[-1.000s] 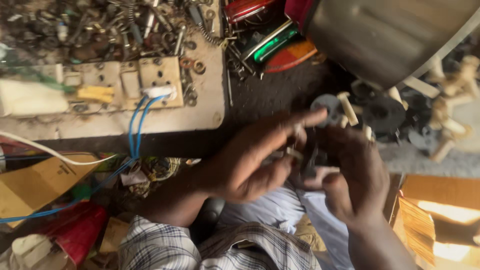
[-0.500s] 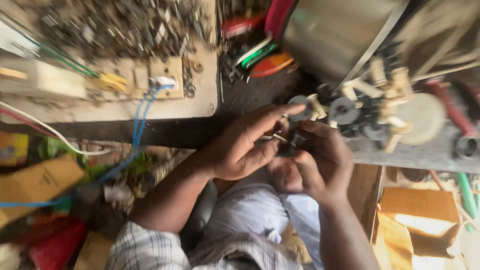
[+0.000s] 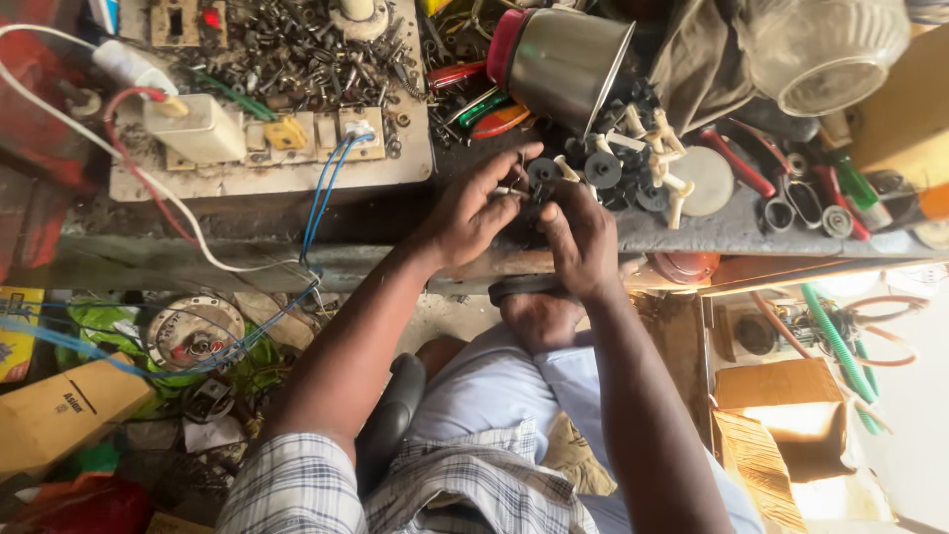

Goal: The person assembles small plastic and metal components by hand, fitting them together and placing them into a clear plastic jar. The person handles multiple small parts, including white plastic stems and black circular pieces, and organizes them into the jar.

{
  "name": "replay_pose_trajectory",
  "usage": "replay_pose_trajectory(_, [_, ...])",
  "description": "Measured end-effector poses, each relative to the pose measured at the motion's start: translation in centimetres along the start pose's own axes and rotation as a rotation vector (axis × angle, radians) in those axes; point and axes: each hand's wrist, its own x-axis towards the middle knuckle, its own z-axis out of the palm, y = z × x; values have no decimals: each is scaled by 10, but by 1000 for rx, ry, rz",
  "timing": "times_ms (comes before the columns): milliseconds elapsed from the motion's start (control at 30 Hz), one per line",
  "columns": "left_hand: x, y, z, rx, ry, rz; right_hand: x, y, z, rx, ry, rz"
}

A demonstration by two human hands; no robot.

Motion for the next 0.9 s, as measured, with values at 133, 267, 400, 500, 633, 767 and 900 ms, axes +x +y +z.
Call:
replay_pose_trajectory(133, [-2, -1, 2, 14, 35, 66, -1, -3, 2, -66, 7, 12])
replay_pose_trajectory(267, [0, 2, 2, 77, 74, 97, 1, -8, 3, -39, 9, 46])
replay_pose_trajectory(400, [3, 4, 2, 65, 63, 35, 3, -6, 5, -29, 15, 62])
replay_pose_trajectory(500, [3, 0, 3, 114, 68, 168, 1, -2, 6, -38, 9, 40])
replay_pose_trajectory(633, [0, -1, 5, 115, 62, 90, -3, 0, 4, -11, 14, 34])
replay_pose_trajectory(767, [2, 3, 4, 194, 74, 135, -2, -2, 3, -57, 47, -68])
replay_pose_trajectory(900, [0, 6, 3, 148, 44, 11, -1, -5, 3, -53, 38, -67])
